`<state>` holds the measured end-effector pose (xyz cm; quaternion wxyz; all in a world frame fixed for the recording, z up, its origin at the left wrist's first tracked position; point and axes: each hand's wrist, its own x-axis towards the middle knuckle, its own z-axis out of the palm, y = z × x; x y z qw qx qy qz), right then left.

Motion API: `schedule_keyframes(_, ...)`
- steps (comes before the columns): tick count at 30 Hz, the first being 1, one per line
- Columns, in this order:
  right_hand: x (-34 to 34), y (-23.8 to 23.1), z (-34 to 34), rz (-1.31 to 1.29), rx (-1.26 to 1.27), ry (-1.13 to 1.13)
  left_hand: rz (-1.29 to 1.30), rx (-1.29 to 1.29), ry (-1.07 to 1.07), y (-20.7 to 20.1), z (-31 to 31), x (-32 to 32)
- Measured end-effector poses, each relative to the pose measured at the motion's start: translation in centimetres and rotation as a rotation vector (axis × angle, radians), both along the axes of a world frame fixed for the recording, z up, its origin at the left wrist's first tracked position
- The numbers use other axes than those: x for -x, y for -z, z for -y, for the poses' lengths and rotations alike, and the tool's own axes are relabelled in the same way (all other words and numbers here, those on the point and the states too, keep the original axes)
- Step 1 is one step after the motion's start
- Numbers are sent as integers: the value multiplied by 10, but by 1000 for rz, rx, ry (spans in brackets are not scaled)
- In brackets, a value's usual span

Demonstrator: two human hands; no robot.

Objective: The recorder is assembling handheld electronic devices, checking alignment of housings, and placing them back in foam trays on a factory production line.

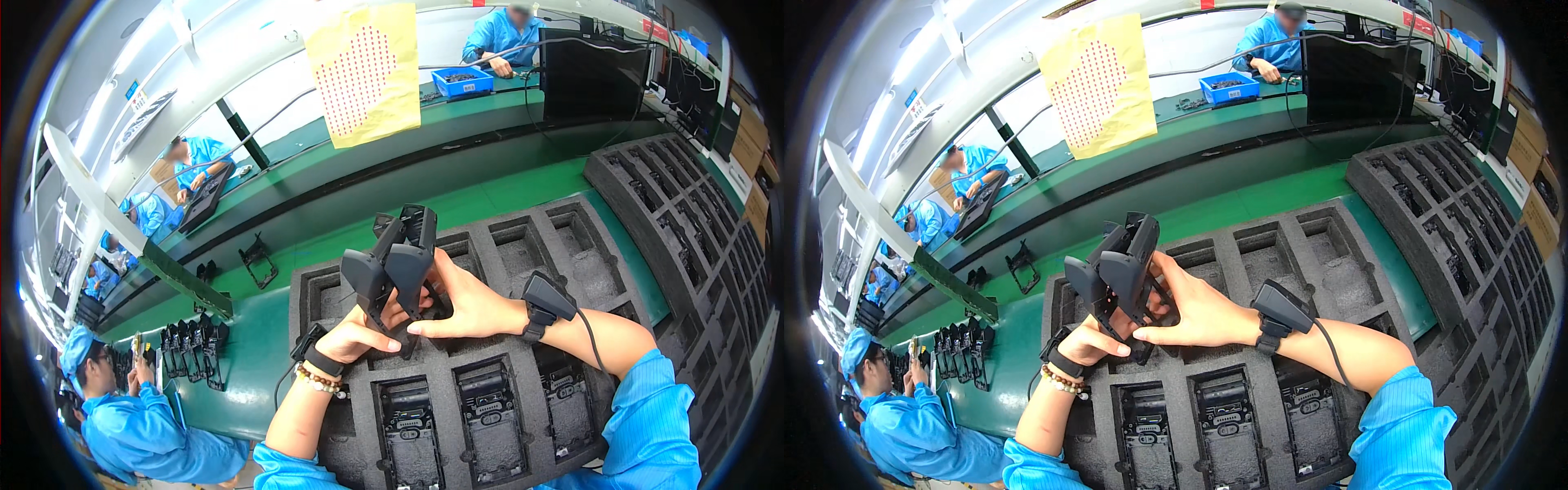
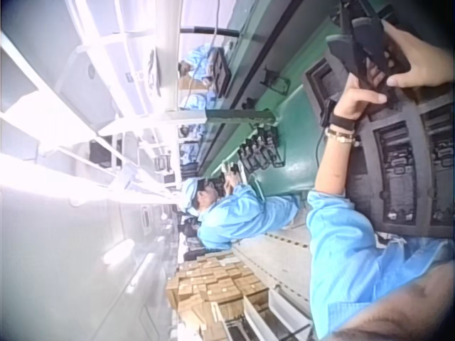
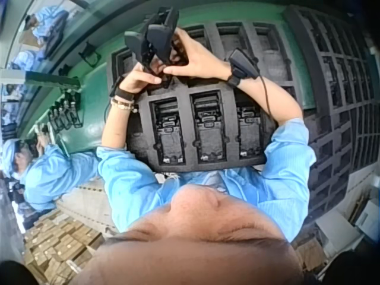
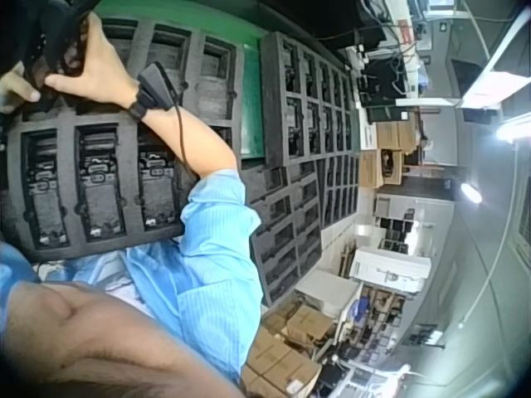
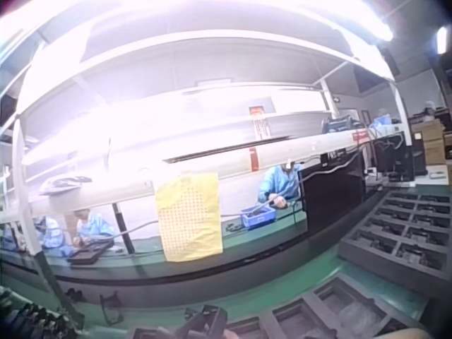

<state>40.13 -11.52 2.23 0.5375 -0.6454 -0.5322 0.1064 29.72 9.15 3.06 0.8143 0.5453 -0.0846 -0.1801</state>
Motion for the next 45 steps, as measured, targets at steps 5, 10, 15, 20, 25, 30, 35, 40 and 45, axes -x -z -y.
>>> schedule_keyframes(5,-1,2,0,9,4,9,-9,-2,-2,3,-1,-1)
schedule_keyframes(10,1,-4,2,-55,39,-20,-1,-10,-9,2,-1,1)
schedule_keyframes(15,-2,0,0,-7,13,-5,-5,8,-3,1,0,-1)
schedule_keyframes(20,0,-1,1,14,1,9,5,-12,-5,-1,1,0)
schedule_keyframes(25,-1,2,0,-5,7,4,6,-7,-2,-2,2,0)
schedule_keyframes(30,0,1,1,-27,-3,6,24,-6,2,2,1,-2)
schedule_keyframes(35,-1,3,-2,-51,-43,8,7,-12,-10,2,2,-3)
schedule_keyframes(40,-2,2,-2,-97,-56,-12,12,-19,-13,0,4,-3)
schedule_keyframes(45,-2,2,-2,-83,-49,-8,-10,-14,-30,2,2,-2)
